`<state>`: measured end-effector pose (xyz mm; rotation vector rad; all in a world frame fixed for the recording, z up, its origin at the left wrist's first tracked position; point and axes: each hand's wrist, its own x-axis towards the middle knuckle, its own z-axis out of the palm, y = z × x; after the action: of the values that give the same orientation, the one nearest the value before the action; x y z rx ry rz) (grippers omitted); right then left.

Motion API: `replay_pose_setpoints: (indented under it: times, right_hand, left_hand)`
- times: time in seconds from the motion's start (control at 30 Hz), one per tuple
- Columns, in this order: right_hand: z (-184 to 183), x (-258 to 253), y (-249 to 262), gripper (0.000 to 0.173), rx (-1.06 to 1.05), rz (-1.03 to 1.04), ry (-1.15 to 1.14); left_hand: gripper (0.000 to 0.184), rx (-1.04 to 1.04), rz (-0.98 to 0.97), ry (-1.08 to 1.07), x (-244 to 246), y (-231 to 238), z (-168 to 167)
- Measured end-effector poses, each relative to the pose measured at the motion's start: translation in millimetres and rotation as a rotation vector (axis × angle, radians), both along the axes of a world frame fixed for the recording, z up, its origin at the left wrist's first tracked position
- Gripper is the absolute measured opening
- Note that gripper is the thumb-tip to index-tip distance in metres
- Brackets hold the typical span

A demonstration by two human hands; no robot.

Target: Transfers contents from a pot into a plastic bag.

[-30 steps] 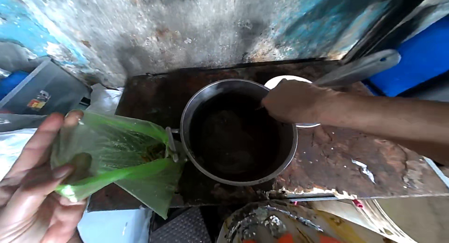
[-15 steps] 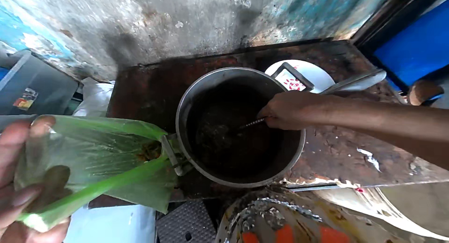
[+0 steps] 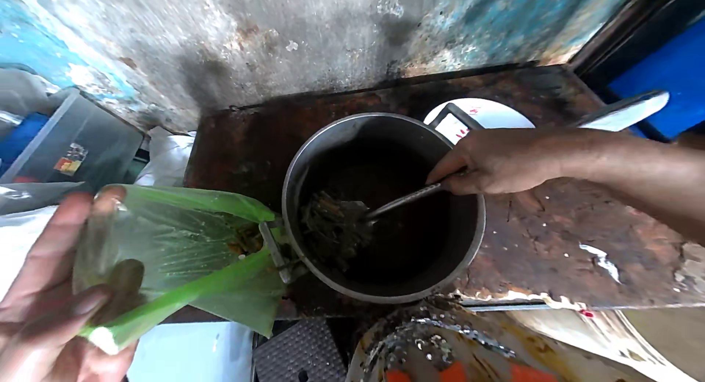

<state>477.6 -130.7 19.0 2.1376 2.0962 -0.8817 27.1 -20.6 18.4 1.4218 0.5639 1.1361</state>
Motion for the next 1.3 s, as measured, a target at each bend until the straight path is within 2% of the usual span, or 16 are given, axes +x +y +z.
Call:
replay_pose_setpoints:
  times: [0.17,0.37,0.5,0.63,0.83,0.97,1.07,1.2,1.3]
  right_hand:
    - [2,23,-9,0.014,0.052,-0.046,0.081]
    - [23,34,-20,0.015,0.124,-0.114,0.061]
    - [32,42,-25,0.015,0.195,-0.106,0.031]
    - [53,47,-23,0.018,0.177,-0.069,-0.012]
    - [62,53,-20,0.017,0.220,-0.097,0.081]
    - [82,59,-7,0.016,0.308,-0.015,0.163]
    - [114,41,4,0.016,0.383,0.000,0.181]
    - [165,-13,18,0.020,0.388,-0.057,0.128]
    - [181,-55,33,0.022,0.375,-0.055,0.110]
  left_hand:
    - [0.059,0.094,-0.011,0.028,-11,8,-10]
    - [0.057,0.077,-0.129,-0.037,3,14,-8]
    - [0.056,0.021,-0.100,-0.070,14,12,-4]
    - [0.055,-0.006,-0.063,-0.073,22,6,1]
    - [0.059,-0.109,0.049,-0.079,28,-4,9]
    - [0.061,-0.145,0.130,-0.047,33,-5,15]
    - [0.058,-0.156,0.198,-0.052,34,-3,18]
    - [0.055,-0.180,0.245,-0.087,31,-2,17]
    - [0.054,-0.202,0.290,-0.123,28,-3,16]
